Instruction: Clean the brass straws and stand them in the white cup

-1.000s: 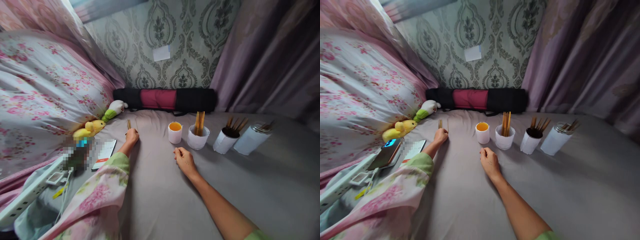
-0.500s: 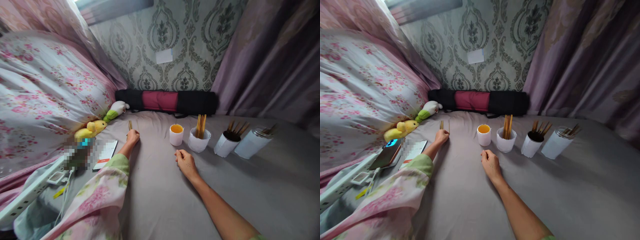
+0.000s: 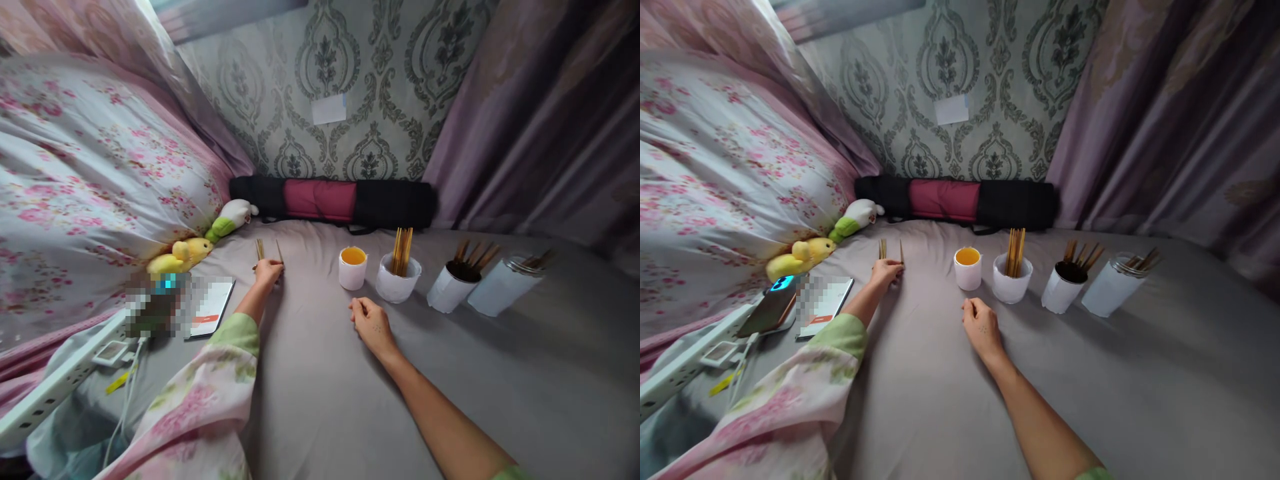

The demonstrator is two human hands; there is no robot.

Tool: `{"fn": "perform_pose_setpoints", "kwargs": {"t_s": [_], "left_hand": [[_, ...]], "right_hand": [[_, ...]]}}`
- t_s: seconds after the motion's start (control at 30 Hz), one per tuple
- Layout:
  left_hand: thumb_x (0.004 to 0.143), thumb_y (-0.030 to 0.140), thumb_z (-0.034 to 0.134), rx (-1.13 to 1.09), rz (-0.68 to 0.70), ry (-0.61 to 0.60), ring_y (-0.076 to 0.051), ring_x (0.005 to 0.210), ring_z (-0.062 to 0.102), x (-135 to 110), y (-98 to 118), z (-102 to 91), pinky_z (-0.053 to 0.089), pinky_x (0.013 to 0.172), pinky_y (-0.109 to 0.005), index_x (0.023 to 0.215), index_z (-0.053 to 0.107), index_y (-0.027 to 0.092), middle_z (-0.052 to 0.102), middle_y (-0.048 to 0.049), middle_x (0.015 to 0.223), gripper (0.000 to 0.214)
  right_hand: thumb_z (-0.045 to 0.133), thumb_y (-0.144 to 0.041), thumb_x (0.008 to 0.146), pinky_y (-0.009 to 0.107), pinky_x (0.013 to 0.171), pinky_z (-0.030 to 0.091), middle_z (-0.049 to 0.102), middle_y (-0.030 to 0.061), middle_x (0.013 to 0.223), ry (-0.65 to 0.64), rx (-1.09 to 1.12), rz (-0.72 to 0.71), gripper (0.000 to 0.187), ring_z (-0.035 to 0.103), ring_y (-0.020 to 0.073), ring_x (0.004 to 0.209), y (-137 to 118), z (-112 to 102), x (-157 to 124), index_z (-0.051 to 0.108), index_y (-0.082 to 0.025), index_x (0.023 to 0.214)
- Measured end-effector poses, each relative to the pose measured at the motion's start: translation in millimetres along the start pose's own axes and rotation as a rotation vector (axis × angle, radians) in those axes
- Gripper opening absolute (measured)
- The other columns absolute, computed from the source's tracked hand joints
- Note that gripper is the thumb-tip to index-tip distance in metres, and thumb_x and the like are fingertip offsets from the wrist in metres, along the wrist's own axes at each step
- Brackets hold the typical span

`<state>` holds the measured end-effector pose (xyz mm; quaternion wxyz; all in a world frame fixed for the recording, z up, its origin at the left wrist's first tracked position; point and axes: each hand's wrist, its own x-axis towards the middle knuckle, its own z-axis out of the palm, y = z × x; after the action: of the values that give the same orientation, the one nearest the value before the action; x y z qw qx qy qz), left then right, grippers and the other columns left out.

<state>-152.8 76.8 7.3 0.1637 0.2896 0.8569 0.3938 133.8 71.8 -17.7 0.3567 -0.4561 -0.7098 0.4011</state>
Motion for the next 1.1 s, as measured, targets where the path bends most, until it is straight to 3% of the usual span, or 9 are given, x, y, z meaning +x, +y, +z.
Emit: {"fn": "perform_pose_setpoints", "kwargs": {"t_s": [0.2, 0.43, 0.77, 1.1], "left_hand": [[0.07, 0.008, 0.055, -0.437, -0.1, -0.076, -0.011, 0.053, 0.059, -21, 6, 4.0, 0.048, 0.05, -0.021, 0.085, 0.056, 0.006, 0.063, -0.0084, 0.067, 0.015], [0.069, 0.003, 0.057, -0.752, -0.17, -0.133, -0.011, 0.055, 0.06, -43, 7, 4.6, 0.051, 0.057, -0.023, 0.082, 0.051, 0.008, 0.062, -0.0082, 0.067, 0.015], [0.072, -0.002, 0.052, -0.945, -0.25, -0.21, -0.009, 0.06, 0.06, -74, 8, 15.0, 0.051, 0.066, -0.022, 0.08, 0.055, 0.007, 0.062, -0.0085, 0.071, 0.012], [0.071, -0.004, 0.053, -1.063, -0.306, -0.273, -0.008, 0.056, 0.059, -99, 12, 17.3, 0.051, 0.058, -0.016, 0.077, 0.06, 0.006, 0.062, -0.007, 0.067, 0.013]], "right_hand": [[0.036, -0.042, 0.083, 0.02, 0.044, 0.033, 0.057, 0.0012, 0.056, -0.001, 0.006, -0.006, 0.035, 0.048, 0.0098, 0.044, 0, -1, 0, 0.059, -0.017, 0.074], [0.037, -0.043, 0.082, 0.021, 0.045, 0.034, 0.057, 0.0014, 0.056, 0.001, 0.013, -0.004, 0.035, 0.049, 0.0105, 0.045, -1, -1, -1, 0.059, -0.017, 0.074], [0.036, -0.044, 0.083, 0.02, 0.045, 0.034, 0.058, 0.0015, 0.057, -0.007, 0.011, -0.004, 0.036, 0.049, 0.0104, 0.045, -2, -3, -2, 0.059, -0.017, 0.074], [0.036, -0.046, 0.082, 0.02, 0.042, 0.034, 0.057, 0.0014, 0.055, -0.013, 0.032, -0.005, 0.039, 0.047, 0.01, 0.042, -3, -2, -3, 0.059, -0.016, 0.075]]}}
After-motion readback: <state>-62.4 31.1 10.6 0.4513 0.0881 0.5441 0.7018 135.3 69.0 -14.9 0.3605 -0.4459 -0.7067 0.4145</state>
